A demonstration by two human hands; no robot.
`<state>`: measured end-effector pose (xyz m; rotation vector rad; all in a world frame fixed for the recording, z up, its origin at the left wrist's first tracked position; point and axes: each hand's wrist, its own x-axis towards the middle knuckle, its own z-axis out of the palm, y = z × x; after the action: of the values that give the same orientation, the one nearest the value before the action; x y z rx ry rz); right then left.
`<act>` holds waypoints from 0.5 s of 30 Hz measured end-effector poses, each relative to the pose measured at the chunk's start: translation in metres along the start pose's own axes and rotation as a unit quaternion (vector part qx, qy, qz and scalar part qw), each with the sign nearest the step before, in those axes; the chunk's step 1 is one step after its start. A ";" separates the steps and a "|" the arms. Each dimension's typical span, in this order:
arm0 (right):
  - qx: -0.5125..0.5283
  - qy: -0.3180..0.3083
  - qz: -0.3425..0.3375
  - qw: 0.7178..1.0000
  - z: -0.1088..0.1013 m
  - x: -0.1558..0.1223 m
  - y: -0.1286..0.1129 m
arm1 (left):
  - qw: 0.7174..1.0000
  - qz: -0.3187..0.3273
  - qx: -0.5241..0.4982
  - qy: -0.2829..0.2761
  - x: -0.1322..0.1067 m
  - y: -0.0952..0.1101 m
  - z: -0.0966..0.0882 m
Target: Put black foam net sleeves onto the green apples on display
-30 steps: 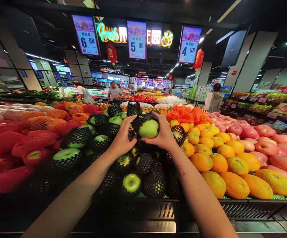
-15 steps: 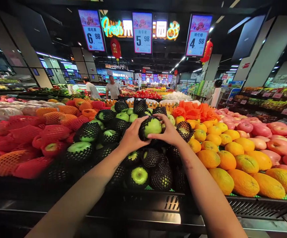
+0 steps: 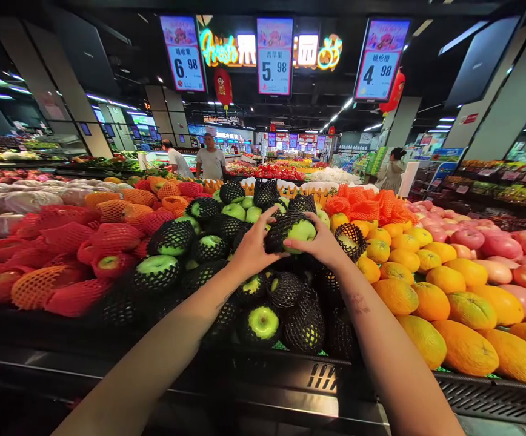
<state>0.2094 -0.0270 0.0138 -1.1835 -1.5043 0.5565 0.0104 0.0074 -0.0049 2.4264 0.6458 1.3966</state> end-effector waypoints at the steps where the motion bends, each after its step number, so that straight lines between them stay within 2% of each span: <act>1: 0.006 0.024 -0.003 1.000 0.001 0.001 0.000 | 0.999 -0.031 -0.022 -0.001 0.001 -0.001 0.000; 4: 0.027 0.093 -0.002 0.995 0.004 0.004 -0.001 | 0.991 -0.117 -0.053 -0.030 0.003 -0.003 -0.001; 6: 0.038 0.108 0.000 0.993 0.005 0.004 -0.003 | 0.988 -0.135 -0.053 -0.047 0.004 -0.004 -0.002; 11: -0.030 0.114 -0.021 0.993 0.007 0.000 -0.007 | 0.978 -0.188 -0.006 -0.090 0.005 -0.006 -0.006; 13: -0.043 0.102 -0.027 0.993 0.007 -0.001 -0.008 | 0.973 -0.211 0.024 -0.092 0.005 -0.005 -0.007; 15: -0.049 0.088 -0.043 0.994 0.007 -0.002 -0.008 | 0.974 -0.203 0.062 -0.081 0.003 -0.004 -0.008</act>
<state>0.2002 -0.0302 0.0176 -1.2048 -1.4354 0.3154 0.0044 0.0125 -0.0002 2.2911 1.1396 1.0099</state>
